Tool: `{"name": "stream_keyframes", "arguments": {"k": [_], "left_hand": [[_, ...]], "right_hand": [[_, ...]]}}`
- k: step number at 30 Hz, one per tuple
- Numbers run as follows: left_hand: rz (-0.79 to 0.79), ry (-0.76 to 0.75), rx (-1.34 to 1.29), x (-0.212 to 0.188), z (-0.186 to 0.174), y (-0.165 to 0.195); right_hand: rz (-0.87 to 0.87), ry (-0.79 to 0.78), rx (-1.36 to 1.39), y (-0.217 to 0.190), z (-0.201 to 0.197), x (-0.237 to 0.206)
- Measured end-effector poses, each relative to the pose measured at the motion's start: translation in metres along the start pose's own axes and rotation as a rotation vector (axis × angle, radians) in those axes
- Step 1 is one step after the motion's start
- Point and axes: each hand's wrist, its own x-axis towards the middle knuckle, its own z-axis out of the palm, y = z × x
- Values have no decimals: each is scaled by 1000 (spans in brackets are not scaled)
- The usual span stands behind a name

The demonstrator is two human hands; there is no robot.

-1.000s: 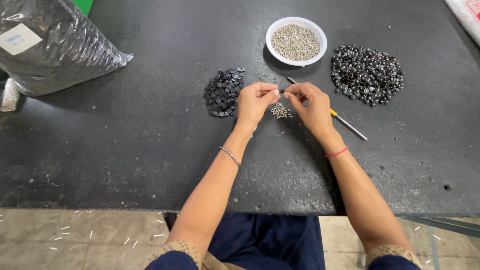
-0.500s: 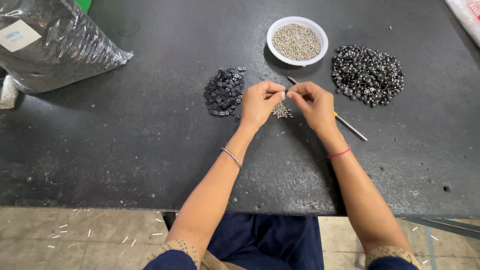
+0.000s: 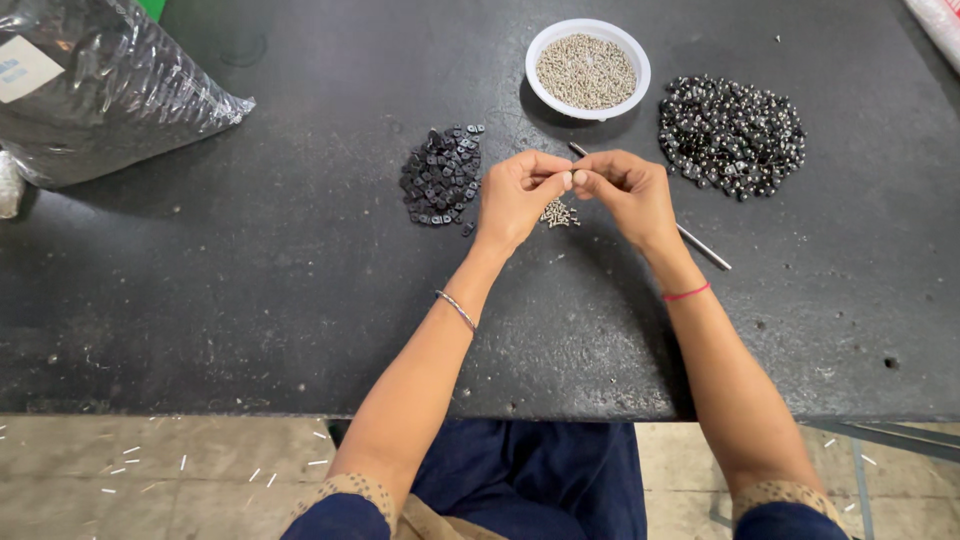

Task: The person sits at a table and assembles small black plastic components with metal pins using a yellow-handled tool. They pick up a black part, insert a pin, and use the tool to press or adjust the connection, repeating this process for multiple units.

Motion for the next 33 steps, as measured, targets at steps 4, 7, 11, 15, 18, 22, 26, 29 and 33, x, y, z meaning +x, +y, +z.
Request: {"name": "stream_keyframes", "arguments": {"k": [4, 7, 11, 15, 18, 22, 26, 29, 33], "left_hand": [[3, -15, -130, 2, 1, -8], [-109, -4, -172, 3, -5, -13], [-136, 55, -255, 6, -15, -16], [-181, 61, -376, 9, -20, -10], [-195, 51, -345, 9, -21, -6], [-152, 10, -301, 9, -22, -9], [-132, -7, -283, 9, -19, -20], [-152, 7, -270, 11, -16, -25], [-195, 23, -189, 8, -14, -27]], "right_hand": [[-25, 38, 3, 1, 4, 3], [16, 27, -73, -6, 7, 2], [-26, -74, -579, -24, -6, -7], [-122, -176, -737, -35, -5, -6], [-116, -192, -774, -39, 3, -9], [-213, -176, -872, -41, 8, -10], [-190, -166, -933, -38, 9, -13], [-79, -109, -720, -36, 8, -12], [-54, 61, -459, -29, 7, -9]]}}
